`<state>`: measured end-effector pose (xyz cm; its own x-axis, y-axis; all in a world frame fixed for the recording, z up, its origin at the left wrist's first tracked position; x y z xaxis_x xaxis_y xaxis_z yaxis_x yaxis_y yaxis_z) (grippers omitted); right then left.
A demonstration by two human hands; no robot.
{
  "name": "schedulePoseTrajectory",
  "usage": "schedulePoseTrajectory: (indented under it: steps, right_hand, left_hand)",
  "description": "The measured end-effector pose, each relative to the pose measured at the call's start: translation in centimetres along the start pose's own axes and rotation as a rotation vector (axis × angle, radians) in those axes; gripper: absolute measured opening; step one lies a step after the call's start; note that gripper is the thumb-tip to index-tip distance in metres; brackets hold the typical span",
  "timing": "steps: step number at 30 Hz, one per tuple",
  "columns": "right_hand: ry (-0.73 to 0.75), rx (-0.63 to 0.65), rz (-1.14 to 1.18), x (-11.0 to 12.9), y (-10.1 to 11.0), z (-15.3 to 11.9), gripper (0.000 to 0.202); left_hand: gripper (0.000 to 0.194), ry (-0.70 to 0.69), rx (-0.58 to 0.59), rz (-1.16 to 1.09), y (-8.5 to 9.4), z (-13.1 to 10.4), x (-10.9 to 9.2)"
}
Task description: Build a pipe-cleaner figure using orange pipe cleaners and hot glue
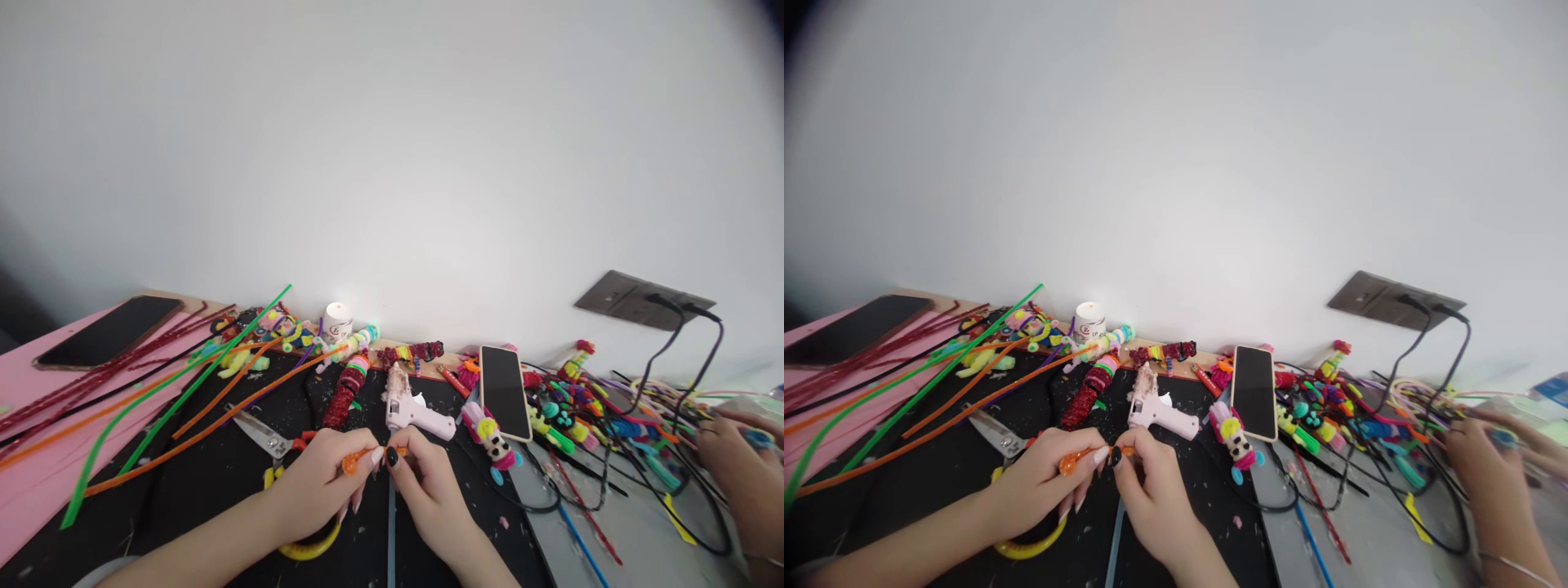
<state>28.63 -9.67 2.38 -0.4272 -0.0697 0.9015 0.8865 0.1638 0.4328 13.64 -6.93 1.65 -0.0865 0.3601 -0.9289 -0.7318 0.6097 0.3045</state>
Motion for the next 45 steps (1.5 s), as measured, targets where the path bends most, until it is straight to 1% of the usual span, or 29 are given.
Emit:
schedulePoseTrajectory:
  steps: [5, 11, 14, 18, 22, 30, 36, 40, 45]
  right_hand:
    - [0.032, -0.036, -0.096, 0.1, 0.1, 0.2, 0.016]
    - [0.018, -0.045, -0.159, -0.2, -0.2, 0.2, 0.014]
    - [0.008, -0.039, -0.157, -0.2, -0.3, 0.2, 0.013]
    - [0.008, -0.024, -0.129, -0.2, -0.2, 0.1, 0.012]
    - [-0.003, -0.029, -0.134, 0.0, -0.2, 0.1, 0.011]
    - [-0.021, -0.037, -0.147, 0.0, -0.4, 0.1, 0.012]
    - [-0.016, -0.085, -0.145, -0.6, -0.1, 0.2, 0.011]
    - [-0.016, -0.094, -0.148, -0.5, 0.0, 0.3, 0.012]
    - [-0.037, -0.093, -0.156, -0.3, -0.1, 0.2, 0.011]
  left_hand:
    - [0.034, 0.004, -0.004, 0.021, 0.1, 0.1, -0.1]
    - [0.037, -0.010, -0.026, 0.040, 0.1, 0.0, 0.5]
    - [0.038, -0.007, -0.036, 0.048, 0.1, 0.0, 0.6]
    - [0.034, -0.001, -0.044, 0.043, 0.2, 0.1, 0.2]
    - [0.035, 0.013, -0.039, 0.046, 0.3, 0.1, 0.0]
    - [0.034, 0.018, -0.034, 0.026, 0.2, 0.0, 0.4]
    - [0.027, 0.079, -0.060, -0.056, 0.3, 0.0, 0.5]
    - [0.028, 0.063, -0.063, -0.014, 0.5, 0.1, 0.3]
    - [0.030, 0.082, -0.070, -0.008, 0.4, 0.1, 0.8]
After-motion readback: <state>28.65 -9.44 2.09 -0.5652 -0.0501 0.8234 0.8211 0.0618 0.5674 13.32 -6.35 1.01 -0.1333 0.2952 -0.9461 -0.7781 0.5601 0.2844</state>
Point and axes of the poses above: each hand's wrist, its own z-axis towards the middle knuckle, its own y-axis out of the back of the hand, x = y × z, the point moved 3 cm from there along z, towards the middle knuckle, and after that the axes turned 11 degrees about -y, right-handed, at the moved point
